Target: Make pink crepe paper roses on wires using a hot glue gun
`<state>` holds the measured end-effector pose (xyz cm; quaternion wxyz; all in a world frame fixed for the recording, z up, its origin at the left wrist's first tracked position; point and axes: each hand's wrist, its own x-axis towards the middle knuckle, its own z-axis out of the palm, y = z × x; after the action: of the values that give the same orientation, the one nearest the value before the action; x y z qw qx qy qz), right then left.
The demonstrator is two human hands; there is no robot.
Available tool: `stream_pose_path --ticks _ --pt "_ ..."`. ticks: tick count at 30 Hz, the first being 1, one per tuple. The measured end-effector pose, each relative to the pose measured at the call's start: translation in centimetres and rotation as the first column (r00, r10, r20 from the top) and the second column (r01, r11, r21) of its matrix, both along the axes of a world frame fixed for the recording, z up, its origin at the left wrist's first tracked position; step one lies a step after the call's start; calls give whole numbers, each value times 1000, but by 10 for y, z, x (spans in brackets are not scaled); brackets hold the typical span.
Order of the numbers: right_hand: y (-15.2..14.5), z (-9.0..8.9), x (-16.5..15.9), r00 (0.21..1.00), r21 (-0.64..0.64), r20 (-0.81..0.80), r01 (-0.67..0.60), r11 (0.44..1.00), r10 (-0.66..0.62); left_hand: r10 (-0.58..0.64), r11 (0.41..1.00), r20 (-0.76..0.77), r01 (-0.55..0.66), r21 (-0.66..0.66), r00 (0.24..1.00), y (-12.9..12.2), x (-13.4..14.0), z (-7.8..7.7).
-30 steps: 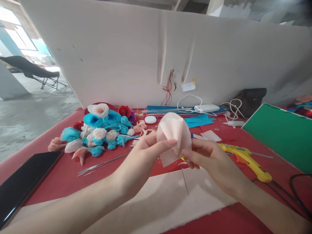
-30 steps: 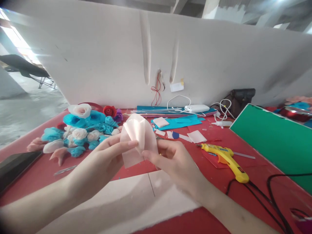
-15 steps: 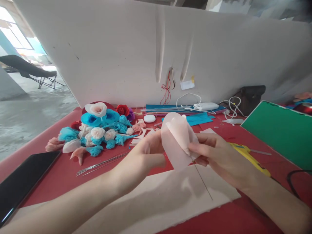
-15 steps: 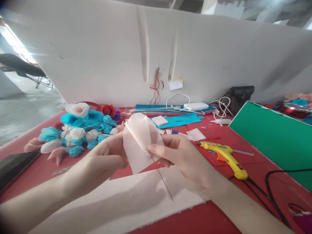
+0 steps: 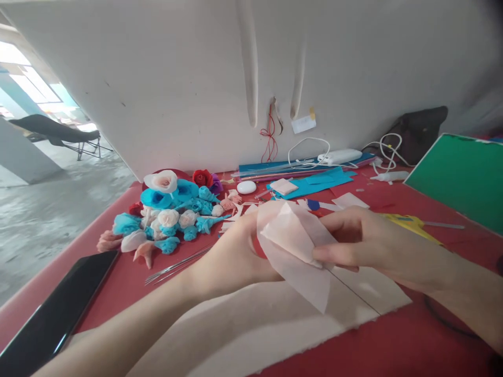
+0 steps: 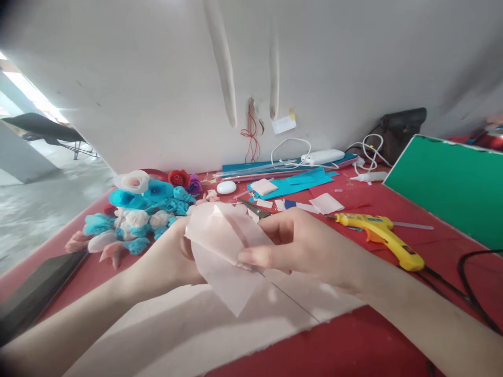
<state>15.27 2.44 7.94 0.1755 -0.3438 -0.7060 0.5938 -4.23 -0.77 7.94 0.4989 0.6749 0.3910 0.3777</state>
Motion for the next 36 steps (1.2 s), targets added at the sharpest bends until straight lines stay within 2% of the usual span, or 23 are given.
stream_pose_path --ticks 3,7,12,15,20,26,33,36 --pt "-1 0 2 998 48 68 -5 999 2 -33 999 -81 33 1 996 1 0 0" --pt "0 -1 3 988 146 154 0 989 -23 31 987 -136 -8 159 990 2 0 -1" --pt "-3 3 2 993 179 116 8 984 -29 75 954 -251 3 300 965 3 -3 0" --pt "-1 3 3 990 215 137 -6 976 -24 81 944 -292 21 330 953 4 -3 2" --pt "3 -3 9 957 333 282 -35 942 -64 66 942 -298 38 332 952 5 -4 4" --pt "-3 4 2 955 385 270 8 923 -121 76 913 -332 68 403 940 3 -4 0" --pt "-7 6 0 938 452 309 0 892 -156 168 892 -296 -17 452 940 0 0 0" --pt "-9 6 1 939 428 306 10 904 -155 158 853 -319 33 521 935 0 -2 -3"
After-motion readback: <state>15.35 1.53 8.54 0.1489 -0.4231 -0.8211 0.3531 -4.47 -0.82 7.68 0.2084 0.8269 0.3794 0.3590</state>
